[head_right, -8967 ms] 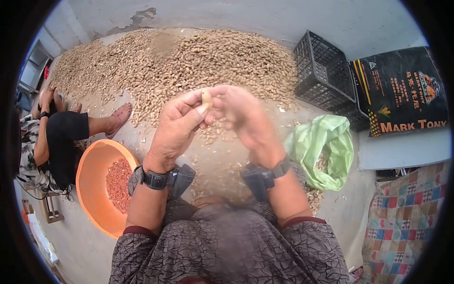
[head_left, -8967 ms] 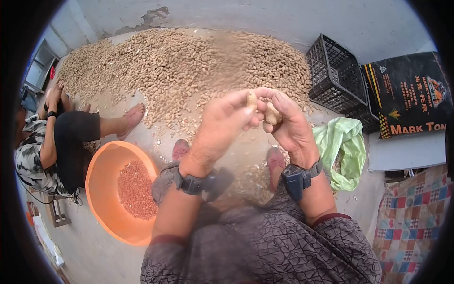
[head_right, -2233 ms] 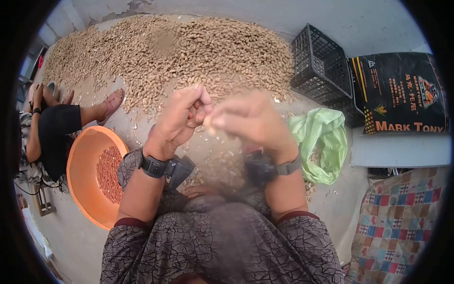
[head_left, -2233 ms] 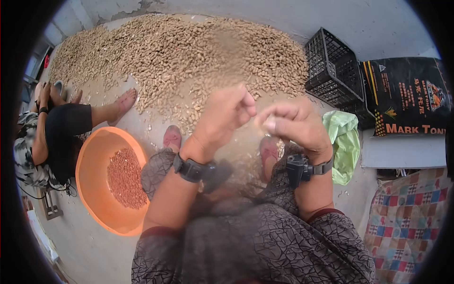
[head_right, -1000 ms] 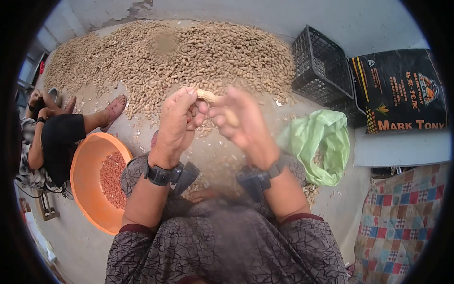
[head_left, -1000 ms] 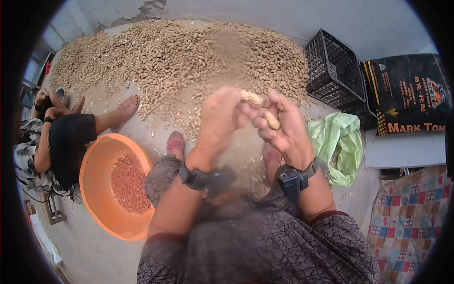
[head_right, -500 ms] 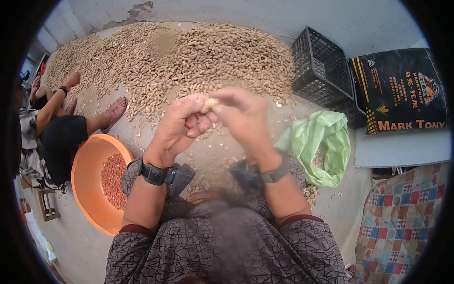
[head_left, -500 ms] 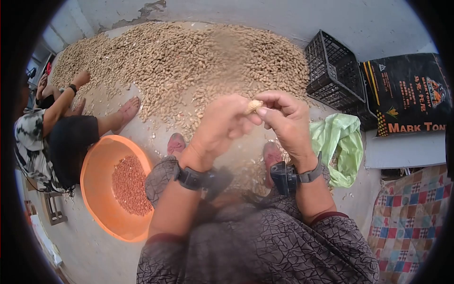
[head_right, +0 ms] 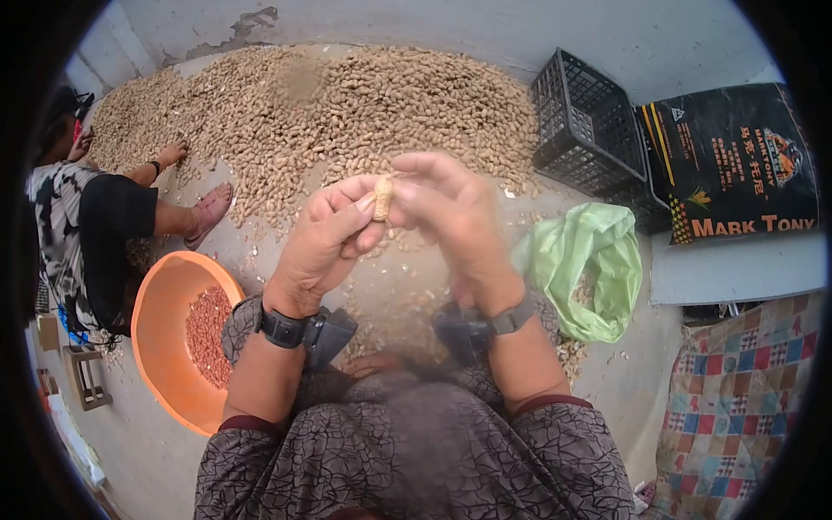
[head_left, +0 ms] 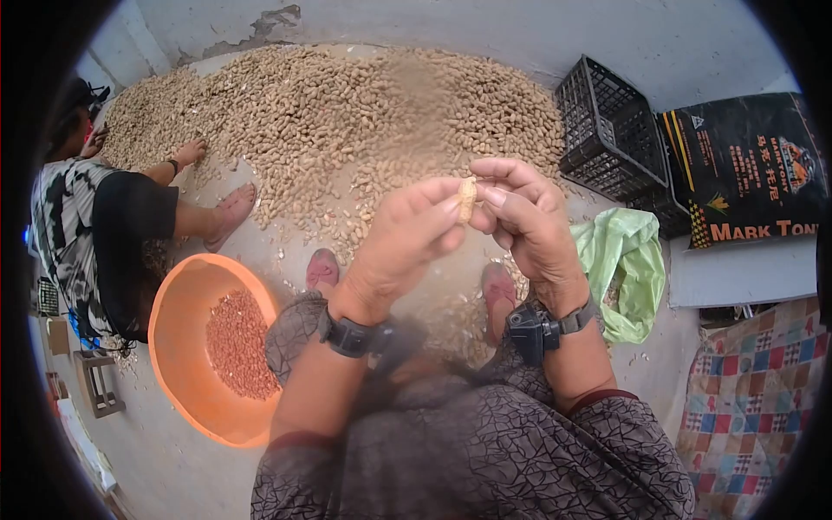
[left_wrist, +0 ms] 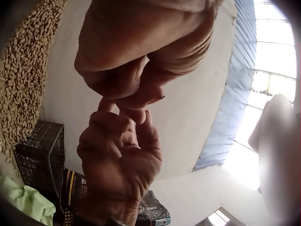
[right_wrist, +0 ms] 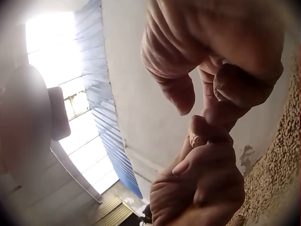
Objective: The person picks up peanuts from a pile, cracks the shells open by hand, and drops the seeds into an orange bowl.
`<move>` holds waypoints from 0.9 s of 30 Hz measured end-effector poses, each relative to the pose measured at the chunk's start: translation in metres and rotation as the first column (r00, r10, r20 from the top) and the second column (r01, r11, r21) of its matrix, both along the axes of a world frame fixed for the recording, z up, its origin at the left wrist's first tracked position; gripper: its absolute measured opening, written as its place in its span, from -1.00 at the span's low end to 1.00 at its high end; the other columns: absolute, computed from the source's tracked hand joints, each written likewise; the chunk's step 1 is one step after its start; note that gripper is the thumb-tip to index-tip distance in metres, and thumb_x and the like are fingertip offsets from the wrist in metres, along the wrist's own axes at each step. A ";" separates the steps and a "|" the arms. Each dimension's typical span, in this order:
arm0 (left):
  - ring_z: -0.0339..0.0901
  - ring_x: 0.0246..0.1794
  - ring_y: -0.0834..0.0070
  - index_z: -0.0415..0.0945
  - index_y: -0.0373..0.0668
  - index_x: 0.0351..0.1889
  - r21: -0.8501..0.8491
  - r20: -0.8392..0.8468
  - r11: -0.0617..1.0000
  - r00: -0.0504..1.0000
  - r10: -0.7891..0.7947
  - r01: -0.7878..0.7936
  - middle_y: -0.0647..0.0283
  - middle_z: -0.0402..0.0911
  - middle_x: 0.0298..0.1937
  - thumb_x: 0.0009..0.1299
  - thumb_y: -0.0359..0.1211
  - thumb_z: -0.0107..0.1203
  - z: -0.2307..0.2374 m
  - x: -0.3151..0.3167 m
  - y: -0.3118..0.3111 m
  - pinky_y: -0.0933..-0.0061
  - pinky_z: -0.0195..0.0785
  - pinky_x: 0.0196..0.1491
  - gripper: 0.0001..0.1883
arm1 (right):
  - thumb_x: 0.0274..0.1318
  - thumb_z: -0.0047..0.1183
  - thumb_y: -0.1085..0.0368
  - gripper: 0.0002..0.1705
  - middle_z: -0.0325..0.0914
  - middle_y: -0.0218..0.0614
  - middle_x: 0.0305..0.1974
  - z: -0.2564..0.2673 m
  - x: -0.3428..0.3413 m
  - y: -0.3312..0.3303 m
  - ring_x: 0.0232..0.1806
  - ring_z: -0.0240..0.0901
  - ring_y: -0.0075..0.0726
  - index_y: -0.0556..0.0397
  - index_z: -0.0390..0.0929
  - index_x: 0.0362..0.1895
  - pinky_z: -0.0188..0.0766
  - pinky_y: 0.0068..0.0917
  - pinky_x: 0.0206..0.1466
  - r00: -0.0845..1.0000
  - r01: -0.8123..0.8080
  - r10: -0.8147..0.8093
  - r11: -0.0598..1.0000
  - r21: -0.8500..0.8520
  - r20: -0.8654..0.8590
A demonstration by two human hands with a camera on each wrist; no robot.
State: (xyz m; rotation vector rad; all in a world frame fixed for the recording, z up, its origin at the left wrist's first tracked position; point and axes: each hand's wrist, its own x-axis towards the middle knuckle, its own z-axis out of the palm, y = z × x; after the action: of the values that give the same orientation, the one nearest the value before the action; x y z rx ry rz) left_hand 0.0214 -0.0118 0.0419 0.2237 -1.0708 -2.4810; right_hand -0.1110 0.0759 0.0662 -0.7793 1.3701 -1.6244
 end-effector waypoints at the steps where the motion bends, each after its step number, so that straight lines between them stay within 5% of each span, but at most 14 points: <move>1: 0.28 -0.52 0.81 0.40 -0.35 -0.03 -0.062 0.020 0.998 1.000 0.022 -0.021 0.30 0.54 -0.32 0.34 -0.40 -0.05 -0.001 -0.001 0.001 0.86 0.08 -0.50 -0.72 | 0.00 0.10 0.33 -0.63 0.49 -0.47 -0.44 -0.002 0.000 -0.001 -0.60 0.19 -0.82 0.22 0.44 -0.07 0.00 -0.82 -0.63 1.000 0.001 -0.001 1.000 -0.001 0.000; 7: 0.27 -0.54 0.84 0.51 -0.31 -0.08 -0.286 0.096 0.958 0.993 0.069 -0.038 0.45 0.50 -0.41 0.33 -0.37 -0.08 -0.002 -0.006 0.006 0.81 0.09 -0.48 -0.72 | -0.03 0.18 0.22 -0.50 0.41 -0.56 -0.51 0.000 -0.001 0.002 -0.63 0.09 -0.81 0.25 0.43 -0.02 -0.04 -0.81 -0.61 0.980 -0.195 0.194 0.980 0.045 0.032; 9: 0.27 -0.55 0.83 0.51 -0.32 -0.07 -0.309 0.097 0.950 0.992 0.086 -0.052 0.46 0.50 -0.42 0.31 -0.38 -0.08 -0.002 -0.006 0.006 0.80 0.10 -0.48 -0.70 | 0.02 0.08 0.20 -0.60 0.51 -0.43 -0.38 -0.002 -0.007 0.003 -0.51 0.24 -0.73 0.24 0.49 -0.11 0.08 -0.75 -0.51 0.954 -0.299 0.296 0.952 0.057 0.052; 21: 0.42 -0.23 0.65 0.45 -0.43 -0.09 -0.335 -0.007 0.939 0.997 0.082 -0.079 0.24 0.42 0.04 0.29 -0.42 -0.10 -0.002 -0.009 0.017 0.60 0.33 -0.13 -0.69 | 0.06 0.06 0.21 -0.66 0.40 -0.51 -0.50 -0.010 -0.003 0.000 -0.58 0.11 -0.76 0.26 0.51 -0.20 0.02 -0.77 -0.56 0.963 -0.191 0.199 0.980 -0.061 0.181; 24: 0.42 -0.29 0.67 0.45 -0.42 -0.05 -0.309 -0.019 0.947 0.996 0.082 -0.084 0.28 0.48 -0.05 0.31 -0.41 -0.11 0.000 -0.012 0.017 0.66 0.31 -0.21 -0.68 | 0.06 0.07 0.20 -0.66 0.40 -0.51 -0.51 -0.008 -0.011 -0.001 -0.59 0.10 -0.76 0.25 0.52 -0.21 0.01 -0.76 -0.58 0.951 -0.229 0.231 0.973 -0.031 0.204; 26: 0.09 -0.63 0.80 0.39 -0.40 0.08 -0.212 0.010 0.974 0.996 0.088 -0.084 0.47 0.36 -0.53 0.30 -0.40 -0.10 0.003 -0.015 0.016 0.74 -0.04 -0.55 -0.60 | 0.05 0.07 0.20 -0.66 0.41 -0.50 -0.50 -0.007 -0.015 -0.001 -0.59 0.11 -0.76 0.25 0.52 -0.21 0.01 -0.76 -0.59 0.943 -0.263 0.265 0.964 -0.039 0.203; 27: 0.09 -0.63 0.80 0.39 -0.40 0.08 -0.213 0.009 0.974 0.996 0.087 -0.083 0.47 0.36 -0.53 0.30 -0.40 -0.10 0.004 -0.015 0.015 0.74 -0.04 -0.55 -0.60 | 0.05 0.08 0.19 -0.65 0.41 -0.49 -0.50 -0.006 -0.016 -0.001 -0.60 0.12 -0.76 0.26 0.51 -0.21 0.01 -0.76 -0.59 0.932 -0.299 0.302 0.953 -0.047 0.201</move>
State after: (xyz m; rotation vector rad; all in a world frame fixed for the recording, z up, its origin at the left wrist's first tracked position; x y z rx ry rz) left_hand 0.0066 0.0035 0.0460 0.2231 -1.2957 -2.2726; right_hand -0.1272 0.0754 0.0605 -0.7652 1.0362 -1.4309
